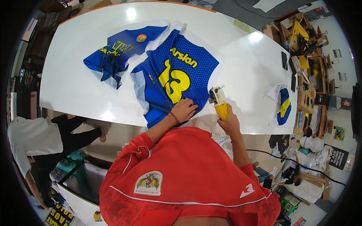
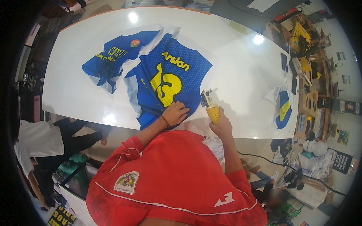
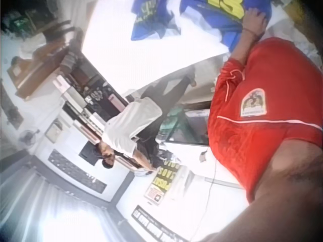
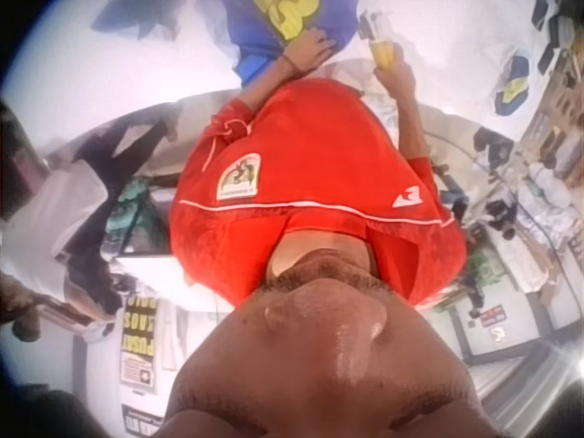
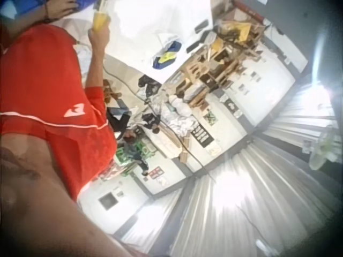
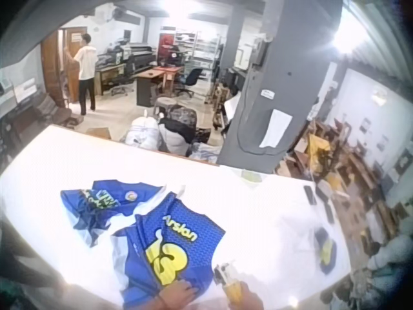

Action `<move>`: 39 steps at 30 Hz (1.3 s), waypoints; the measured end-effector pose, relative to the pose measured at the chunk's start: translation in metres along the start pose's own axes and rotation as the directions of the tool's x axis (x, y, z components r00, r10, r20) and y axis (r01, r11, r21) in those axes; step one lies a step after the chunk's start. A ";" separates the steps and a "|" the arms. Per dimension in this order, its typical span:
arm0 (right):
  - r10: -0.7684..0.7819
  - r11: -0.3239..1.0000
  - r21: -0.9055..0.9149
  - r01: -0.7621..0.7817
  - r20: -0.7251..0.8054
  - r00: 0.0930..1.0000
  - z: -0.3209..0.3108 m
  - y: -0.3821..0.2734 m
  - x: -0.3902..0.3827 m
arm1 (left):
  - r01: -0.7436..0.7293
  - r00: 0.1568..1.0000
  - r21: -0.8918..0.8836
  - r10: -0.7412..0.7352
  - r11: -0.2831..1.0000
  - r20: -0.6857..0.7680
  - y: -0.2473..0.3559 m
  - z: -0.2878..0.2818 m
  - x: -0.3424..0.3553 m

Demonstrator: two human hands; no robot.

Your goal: The person places a blue and yellow sports jersey on a white table and uses a yellow electric rotary cutter to trim the white fabric around the jersey's outline. They repeatedly reposition the jersey and cut along its edges to separate the printed design from the surrounding material.

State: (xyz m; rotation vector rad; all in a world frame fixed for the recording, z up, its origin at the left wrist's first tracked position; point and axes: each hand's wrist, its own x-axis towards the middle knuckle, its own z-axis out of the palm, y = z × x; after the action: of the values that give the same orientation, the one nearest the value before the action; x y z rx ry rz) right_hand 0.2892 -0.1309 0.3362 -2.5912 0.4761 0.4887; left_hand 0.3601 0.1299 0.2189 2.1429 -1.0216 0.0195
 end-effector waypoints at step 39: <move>0.246 0.944 0.247 -0.219 -0.087 0.965 0.026 -0.088 0.032 | 0.010 1.000 -0.087 -0.012 0.996 -0.028 -0.007 -0.004 0.000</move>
State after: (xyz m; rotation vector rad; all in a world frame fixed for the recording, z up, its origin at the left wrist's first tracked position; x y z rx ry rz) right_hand 0.3464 -0.0525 0.3333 -2.3542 0.8362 0.3338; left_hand 0.3662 0.1351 0.2174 2.0642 -0.9769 0.0002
